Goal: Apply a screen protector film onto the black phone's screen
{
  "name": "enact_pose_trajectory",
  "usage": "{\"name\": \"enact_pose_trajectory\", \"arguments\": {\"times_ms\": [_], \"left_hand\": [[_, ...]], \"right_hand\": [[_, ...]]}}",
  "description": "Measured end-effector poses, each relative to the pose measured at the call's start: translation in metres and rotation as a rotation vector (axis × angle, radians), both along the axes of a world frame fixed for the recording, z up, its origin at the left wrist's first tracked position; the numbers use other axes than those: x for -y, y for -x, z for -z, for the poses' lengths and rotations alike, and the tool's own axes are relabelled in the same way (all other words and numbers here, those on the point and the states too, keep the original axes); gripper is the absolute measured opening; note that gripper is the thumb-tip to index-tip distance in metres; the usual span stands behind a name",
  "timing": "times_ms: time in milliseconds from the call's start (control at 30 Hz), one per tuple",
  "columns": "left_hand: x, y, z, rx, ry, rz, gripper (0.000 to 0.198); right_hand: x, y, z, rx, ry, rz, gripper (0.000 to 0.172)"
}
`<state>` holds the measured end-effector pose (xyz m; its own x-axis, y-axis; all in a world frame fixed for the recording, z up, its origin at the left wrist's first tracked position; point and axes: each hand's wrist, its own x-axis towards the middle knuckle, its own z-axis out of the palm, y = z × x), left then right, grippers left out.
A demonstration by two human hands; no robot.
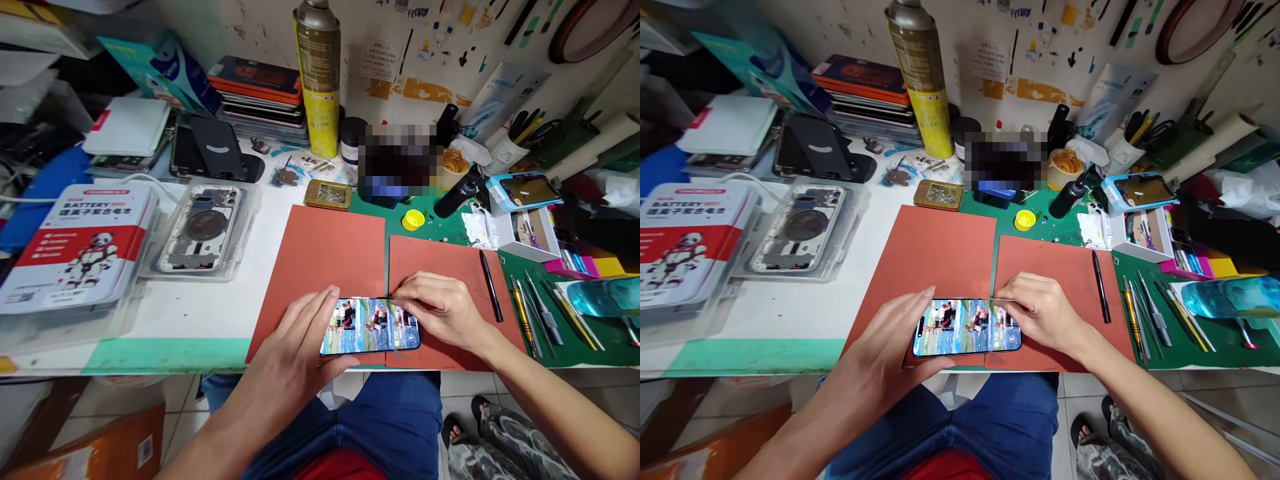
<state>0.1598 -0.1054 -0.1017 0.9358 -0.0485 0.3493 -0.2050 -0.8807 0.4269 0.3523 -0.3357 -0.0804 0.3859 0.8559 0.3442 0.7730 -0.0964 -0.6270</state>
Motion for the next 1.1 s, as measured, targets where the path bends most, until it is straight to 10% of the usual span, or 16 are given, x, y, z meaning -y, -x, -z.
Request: {"name": "enact_pose_trajectory", "arguments": {"times_ms": [1100], "left_hand": [[-0.001,0.008,0.001,-0.065,0.113,-0.006,0.103]], "right_hand": [[-0.043,0.015,0.018,0.040,-0.138,0.000,0.020]]}}
